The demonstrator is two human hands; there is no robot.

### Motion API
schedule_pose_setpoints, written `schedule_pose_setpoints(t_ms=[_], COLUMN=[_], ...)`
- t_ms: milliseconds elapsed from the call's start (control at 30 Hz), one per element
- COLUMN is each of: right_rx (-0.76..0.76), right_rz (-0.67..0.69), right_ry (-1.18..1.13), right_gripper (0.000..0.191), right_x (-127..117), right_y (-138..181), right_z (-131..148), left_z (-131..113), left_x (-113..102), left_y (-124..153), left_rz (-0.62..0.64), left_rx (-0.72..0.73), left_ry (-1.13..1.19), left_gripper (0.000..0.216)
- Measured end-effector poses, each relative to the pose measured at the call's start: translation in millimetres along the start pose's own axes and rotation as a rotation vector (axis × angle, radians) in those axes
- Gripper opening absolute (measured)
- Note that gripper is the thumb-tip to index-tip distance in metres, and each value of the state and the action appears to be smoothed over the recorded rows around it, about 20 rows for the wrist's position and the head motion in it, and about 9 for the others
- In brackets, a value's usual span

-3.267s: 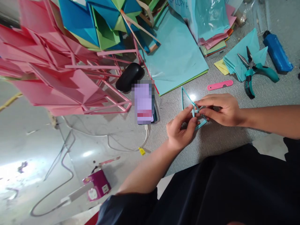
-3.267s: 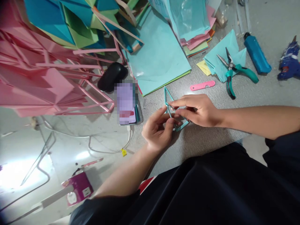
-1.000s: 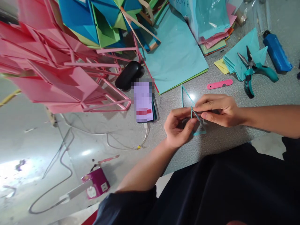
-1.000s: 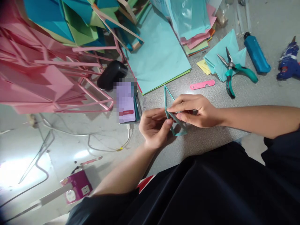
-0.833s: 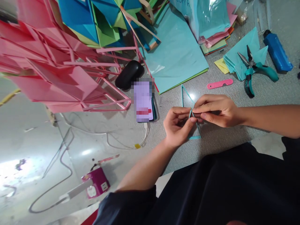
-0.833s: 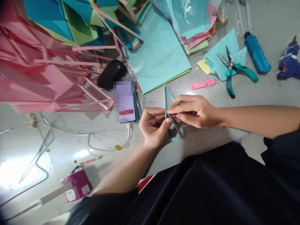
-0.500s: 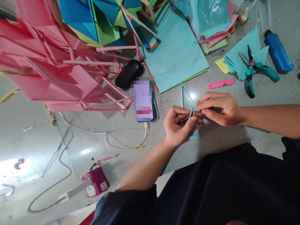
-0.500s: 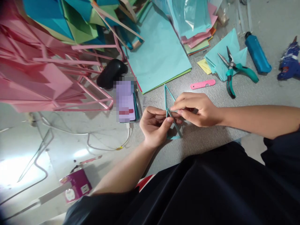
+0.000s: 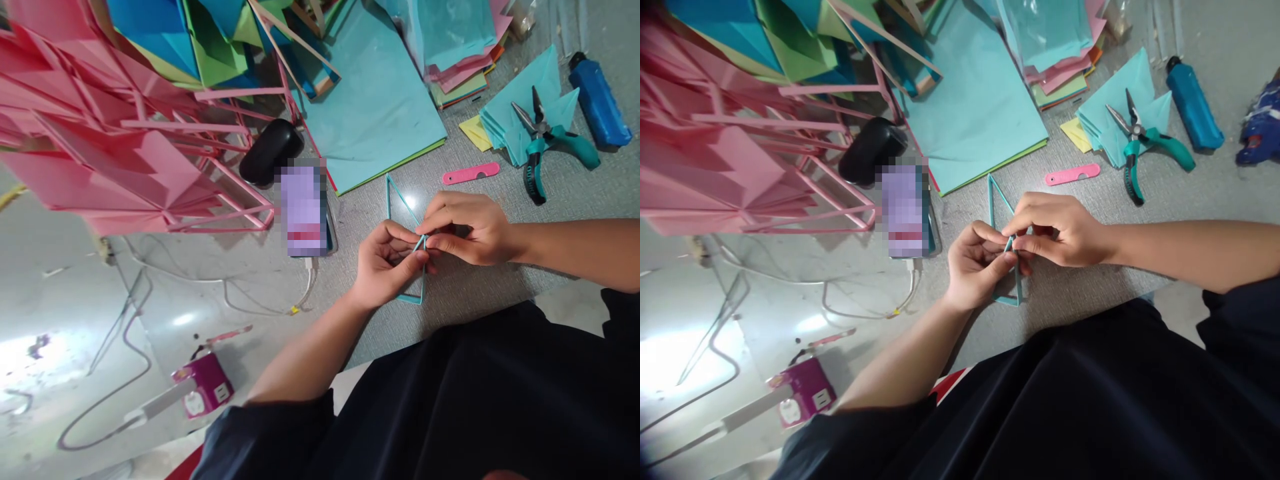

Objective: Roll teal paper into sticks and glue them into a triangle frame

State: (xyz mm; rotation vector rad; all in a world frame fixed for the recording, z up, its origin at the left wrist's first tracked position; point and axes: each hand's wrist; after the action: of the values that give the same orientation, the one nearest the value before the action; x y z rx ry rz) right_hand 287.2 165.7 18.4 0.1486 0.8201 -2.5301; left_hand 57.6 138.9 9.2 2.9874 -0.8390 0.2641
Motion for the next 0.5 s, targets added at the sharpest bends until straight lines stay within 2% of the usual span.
schedule_pose_setpoints(t_ms=[300,500], right_rx=[0.077,0.119], right_rz=[0.025,-0.016], right_ry=[-0.043,-0.078], right_gripper=[0.013,0.014], right_x=[0.7,1.7], right_y=[-2.7,-5.1], right_z=[3.8,6.3], left_z=[3.9,1.9], left_x=[6.7,7.1], left_y=[2.3,2.5], left_rz=[-0.045,-0.067], left_rx=[0.057,0.017], left_ry=[-0.109,-0.109], left_gripper=[0.027,0.031])
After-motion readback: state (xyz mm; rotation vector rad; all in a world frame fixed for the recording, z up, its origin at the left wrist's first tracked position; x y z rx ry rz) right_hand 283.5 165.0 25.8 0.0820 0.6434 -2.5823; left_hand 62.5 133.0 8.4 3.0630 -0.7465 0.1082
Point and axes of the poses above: each hand's wrist, its own y-axis away from the middle knuckle, its own x-axis out of the palm, z = x × y, and after that the axes turned 12 degrees about -y, right-handed
